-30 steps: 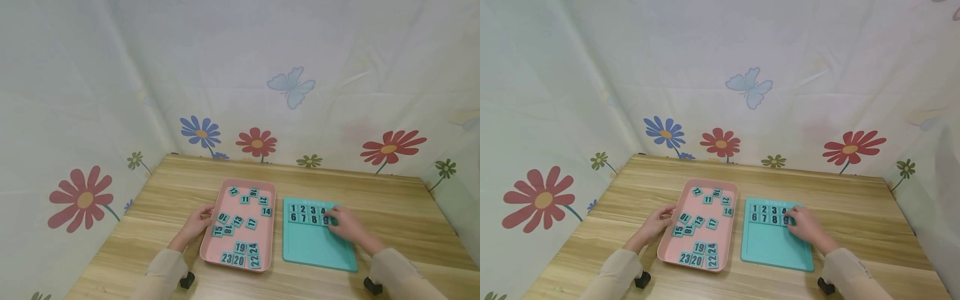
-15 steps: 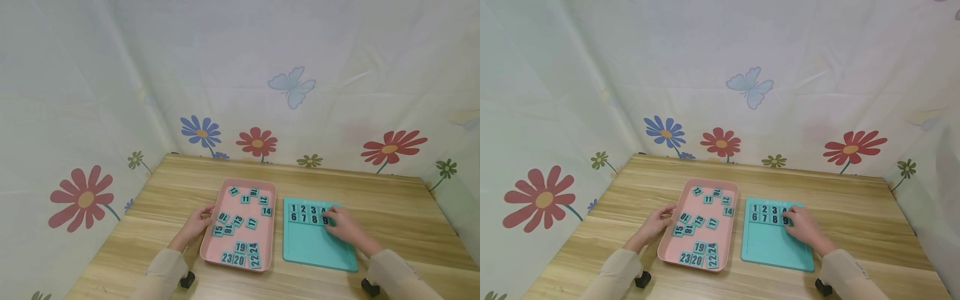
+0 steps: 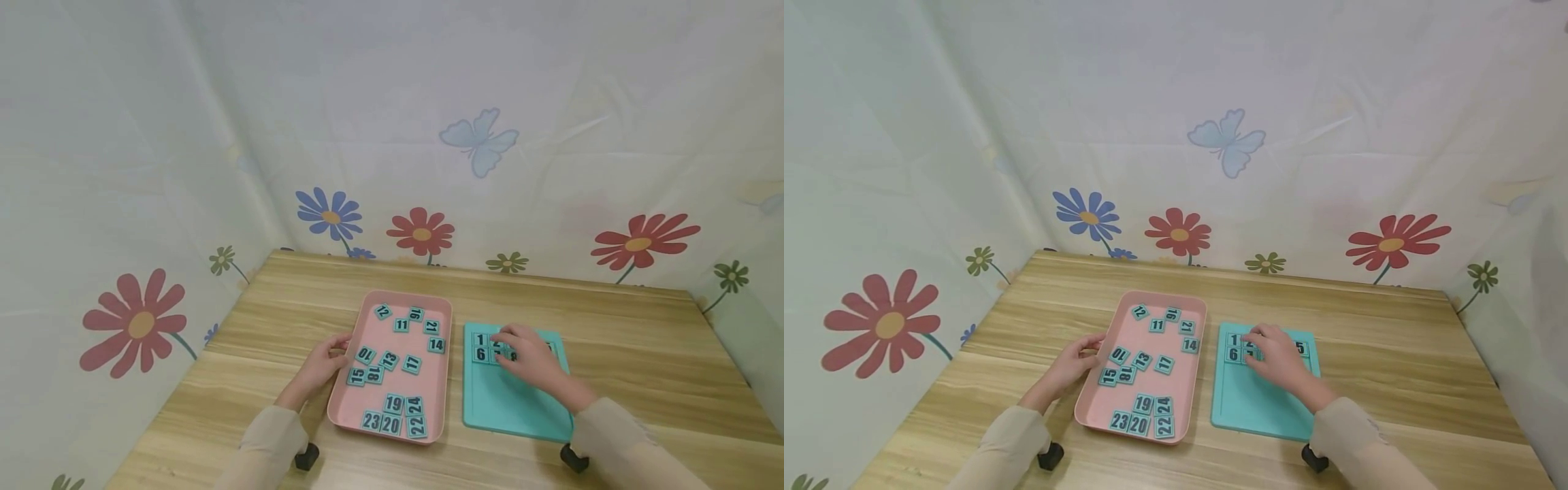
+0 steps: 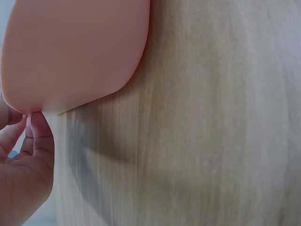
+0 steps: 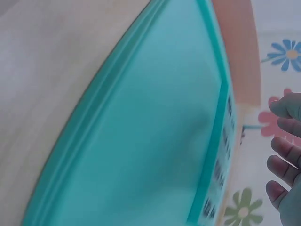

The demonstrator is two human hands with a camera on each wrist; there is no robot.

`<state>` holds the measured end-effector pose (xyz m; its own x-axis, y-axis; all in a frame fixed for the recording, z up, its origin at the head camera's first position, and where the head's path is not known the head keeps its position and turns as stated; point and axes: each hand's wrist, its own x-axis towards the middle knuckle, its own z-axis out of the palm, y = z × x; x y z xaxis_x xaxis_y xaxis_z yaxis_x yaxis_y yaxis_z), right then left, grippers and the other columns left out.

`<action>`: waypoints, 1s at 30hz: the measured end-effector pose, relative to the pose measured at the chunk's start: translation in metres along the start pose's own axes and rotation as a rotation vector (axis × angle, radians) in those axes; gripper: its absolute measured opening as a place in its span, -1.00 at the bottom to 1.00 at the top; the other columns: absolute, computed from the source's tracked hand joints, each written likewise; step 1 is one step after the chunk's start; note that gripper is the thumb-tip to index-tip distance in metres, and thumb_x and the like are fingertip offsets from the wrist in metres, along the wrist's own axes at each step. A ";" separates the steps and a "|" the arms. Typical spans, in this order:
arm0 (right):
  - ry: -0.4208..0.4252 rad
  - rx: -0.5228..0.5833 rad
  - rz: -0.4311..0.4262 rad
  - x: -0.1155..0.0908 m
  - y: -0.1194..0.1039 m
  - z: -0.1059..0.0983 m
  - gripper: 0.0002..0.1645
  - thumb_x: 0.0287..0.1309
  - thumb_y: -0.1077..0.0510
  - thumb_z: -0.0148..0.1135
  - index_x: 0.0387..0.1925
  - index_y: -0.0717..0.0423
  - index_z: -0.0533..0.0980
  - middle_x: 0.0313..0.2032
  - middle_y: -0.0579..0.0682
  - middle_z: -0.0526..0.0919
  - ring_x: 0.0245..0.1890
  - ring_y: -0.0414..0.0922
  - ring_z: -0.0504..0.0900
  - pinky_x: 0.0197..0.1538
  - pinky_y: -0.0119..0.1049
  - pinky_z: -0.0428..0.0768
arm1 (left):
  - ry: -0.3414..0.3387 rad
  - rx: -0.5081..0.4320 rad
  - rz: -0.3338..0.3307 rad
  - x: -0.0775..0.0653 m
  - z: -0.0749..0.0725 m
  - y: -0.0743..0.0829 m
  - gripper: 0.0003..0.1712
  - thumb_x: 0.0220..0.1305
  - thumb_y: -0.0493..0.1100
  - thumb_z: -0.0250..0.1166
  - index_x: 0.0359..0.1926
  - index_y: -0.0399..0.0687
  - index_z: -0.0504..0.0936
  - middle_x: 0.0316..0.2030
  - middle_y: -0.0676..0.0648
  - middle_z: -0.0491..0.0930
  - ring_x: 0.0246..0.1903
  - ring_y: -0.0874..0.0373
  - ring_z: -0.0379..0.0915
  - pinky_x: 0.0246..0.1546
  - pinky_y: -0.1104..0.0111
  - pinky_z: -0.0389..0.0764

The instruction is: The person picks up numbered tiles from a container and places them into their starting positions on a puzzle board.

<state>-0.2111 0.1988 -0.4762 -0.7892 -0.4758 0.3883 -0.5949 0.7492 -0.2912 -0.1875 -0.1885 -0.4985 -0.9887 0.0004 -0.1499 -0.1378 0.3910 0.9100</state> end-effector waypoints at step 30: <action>-0.196 0.107 -0.275 0.058 -0.103 0.054 -0.61 -0.01 0.01 0.20 -0.11 0.06 0.53 -0.11 -0.03 0.54 -0.08 -0.12 0.46 0.00 -0.19 0.44 | 0.009 0.001 0.003 -0.002 -0.001 0.002 -0.48 0.11 -0.41 0.06 0.15 -0.18 0.34 -0.05 -0.20 0.39 -0.05 -0.05 0.42 -0.03 0.17 0.49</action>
<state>-0.2035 0.0689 -0.4711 -0.6051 -0.7403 0.2929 -0.7938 0.5329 -0.2931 -0.1863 -0.1889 -0.4959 -0.9896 -0.0070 -0.1439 -0.1351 0.3923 0.9099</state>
